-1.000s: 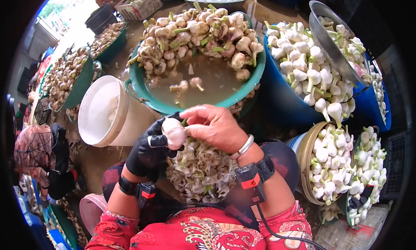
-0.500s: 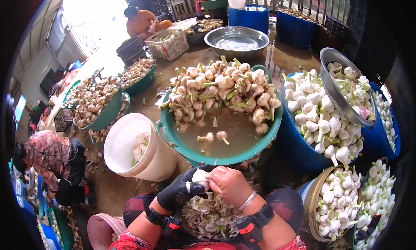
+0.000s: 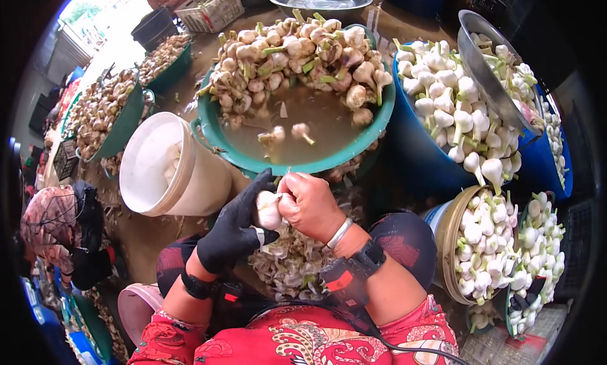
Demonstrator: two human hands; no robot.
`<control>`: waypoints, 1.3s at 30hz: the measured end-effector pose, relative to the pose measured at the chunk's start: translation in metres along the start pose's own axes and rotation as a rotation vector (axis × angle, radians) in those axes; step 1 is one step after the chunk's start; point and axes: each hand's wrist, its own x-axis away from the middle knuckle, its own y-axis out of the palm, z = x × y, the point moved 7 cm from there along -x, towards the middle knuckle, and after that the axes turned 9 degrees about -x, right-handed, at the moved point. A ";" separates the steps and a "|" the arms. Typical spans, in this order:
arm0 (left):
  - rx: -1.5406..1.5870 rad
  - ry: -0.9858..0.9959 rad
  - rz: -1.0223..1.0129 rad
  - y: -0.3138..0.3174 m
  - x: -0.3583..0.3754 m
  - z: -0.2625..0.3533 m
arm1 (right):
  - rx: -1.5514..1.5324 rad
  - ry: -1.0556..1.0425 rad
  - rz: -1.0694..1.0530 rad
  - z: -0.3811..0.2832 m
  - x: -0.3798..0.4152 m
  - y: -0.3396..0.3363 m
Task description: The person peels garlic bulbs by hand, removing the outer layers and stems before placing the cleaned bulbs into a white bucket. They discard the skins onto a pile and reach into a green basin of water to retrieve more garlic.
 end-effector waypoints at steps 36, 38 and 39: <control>0.421 -0.164 0.034 0.020 -0.011 -0.038 | 0.103 -0.217 0.014 -0.018 0.001 0.008; 0.359 -0.114 0.016 0.020 -0.011 -0.032 | -0.033 -0.054 0.073 -0.006 0.003 0.005; 0.247 -0.088 0.037 0.015 -0.009 -0.028 | -0.122 -0.013 0.115 0.001 0.005 0.005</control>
